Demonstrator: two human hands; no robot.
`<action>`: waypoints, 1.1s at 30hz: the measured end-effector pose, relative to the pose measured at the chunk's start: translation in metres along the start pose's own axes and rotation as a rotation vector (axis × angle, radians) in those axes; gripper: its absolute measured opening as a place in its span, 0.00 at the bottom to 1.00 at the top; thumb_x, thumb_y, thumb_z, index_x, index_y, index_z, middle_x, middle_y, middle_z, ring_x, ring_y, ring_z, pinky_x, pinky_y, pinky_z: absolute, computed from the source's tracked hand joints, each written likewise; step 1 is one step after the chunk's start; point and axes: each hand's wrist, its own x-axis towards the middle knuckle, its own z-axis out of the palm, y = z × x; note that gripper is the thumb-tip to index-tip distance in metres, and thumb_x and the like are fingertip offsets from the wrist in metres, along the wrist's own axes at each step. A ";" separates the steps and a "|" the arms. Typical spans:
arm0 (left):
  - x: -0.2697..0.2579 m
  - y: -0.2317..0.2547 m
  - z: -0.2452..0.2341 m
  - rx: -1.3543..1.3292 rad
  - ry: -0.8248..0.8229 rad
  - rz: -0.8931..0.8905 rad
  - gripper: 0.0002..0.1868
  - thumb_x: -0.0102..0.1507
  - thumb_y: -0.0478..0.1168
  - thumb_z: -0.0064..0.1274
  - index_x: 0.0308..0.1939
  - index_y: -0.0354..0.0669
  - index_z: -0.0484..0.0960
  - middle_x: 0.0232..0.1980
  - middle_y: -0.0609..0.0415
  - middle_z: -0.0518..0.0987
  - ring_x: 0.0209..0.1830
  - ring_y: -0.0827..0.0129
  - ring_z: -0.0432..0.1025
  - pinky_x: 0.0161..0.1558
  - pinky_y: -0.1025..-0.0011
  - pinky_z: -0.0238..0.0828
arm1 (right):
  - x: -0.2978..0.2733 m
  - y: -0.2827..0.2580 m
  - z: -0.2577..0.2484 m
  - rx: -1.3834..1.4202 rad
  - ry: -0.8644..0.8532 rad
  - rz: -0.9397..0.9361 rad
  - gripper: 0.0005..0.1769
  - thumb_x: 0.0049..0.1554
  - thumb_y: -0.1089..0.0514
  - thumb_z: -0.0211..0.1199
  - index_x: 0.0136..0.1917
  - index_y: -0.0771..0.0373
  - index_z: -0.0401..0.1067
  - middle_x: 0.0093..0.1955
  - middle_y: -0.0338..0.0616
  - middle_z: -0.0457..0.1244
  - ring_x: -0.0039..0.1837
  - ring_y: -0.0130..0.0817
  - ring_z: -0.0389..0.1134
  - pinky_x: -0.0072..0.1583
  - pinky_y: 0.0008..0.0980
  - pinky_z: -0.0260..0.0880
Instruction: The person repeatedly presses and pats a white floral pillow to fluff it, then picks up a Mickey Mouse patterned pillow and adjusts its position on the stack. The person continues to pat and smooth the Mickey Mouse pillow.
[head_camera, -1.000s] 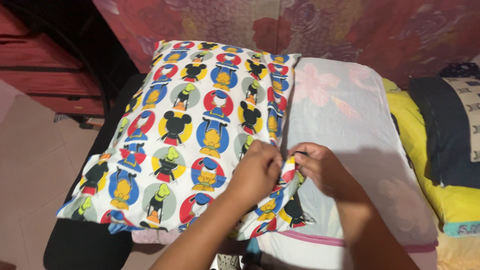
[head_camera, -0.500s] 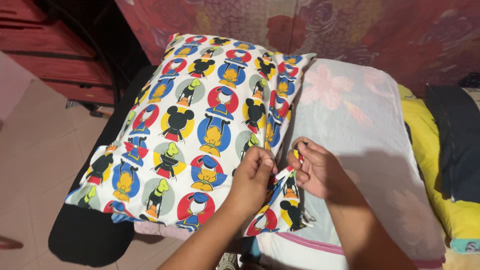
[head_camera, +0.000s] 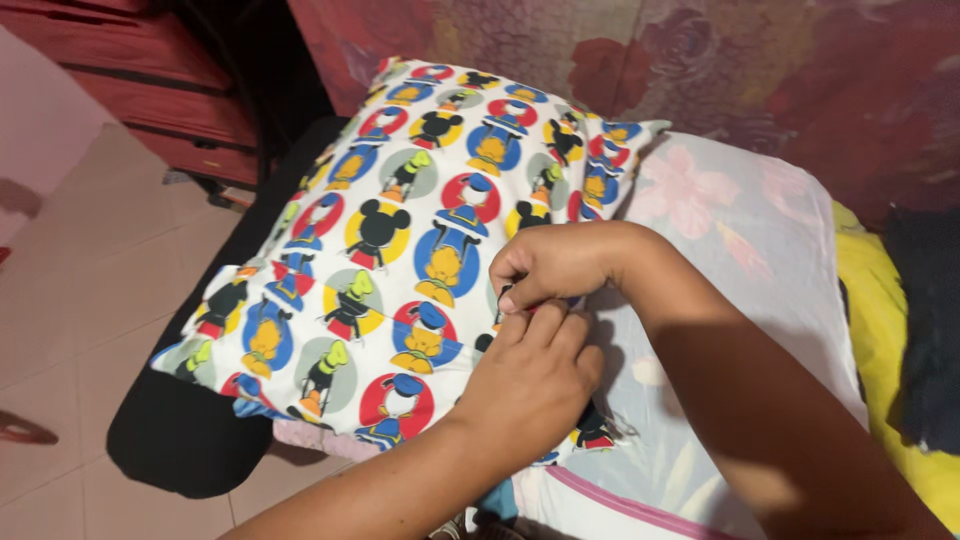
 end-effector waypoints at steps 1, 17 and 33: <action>0.003 -0.003 0.000 0.003 -0.104 -0.034 0.08 0.56 0.38 0.51 0.38 0.40 0.77 0.48 0.44 0.80 0.50 0.51 0.73 0.53 0.55 0.69 | 0.007 -0.002 -0.001 -0.034 -0.011 -0.055 0.10 0.58 0.54 0.64 0.41 0.62 0.75 0.34 0.34 0.65 0.37 0.21 0.64 0.40 0.28 0.66; -0.005 -0.043 0.021 -0.816 -0.115 -0.580 0.03 0.62 0.34 0.54 0.36 0.37 0.79 0.41 0.43 0.80 0.44 0.49 0.76 0.48 0.60 0.72 | -0.033 0.098 0.174 0.744 0.853 -0.166 0.06 0.56 0.66 0.67 0.47 0.68 0.72 0.39 0.35 0.67 0.41 0.19 0.65 0.44 0.23 0.67; 0.004 -0.046 0.041 -0.868 -0.226 -0.498 0.05 0.61 0.36 0.56 0.35 0.37 0.79 0.39 0.42 0.78 0.44 0.49 0.75 0.47 0.59 0.71 | -0.033 0.063 0.212 1.801 0.759 -0.212 0.14 0.59 0.57 0.50 0.52 0.66 0.70 0.51 0.53 0.70 0.51 0.43 0.75 0.55 0.49 0.76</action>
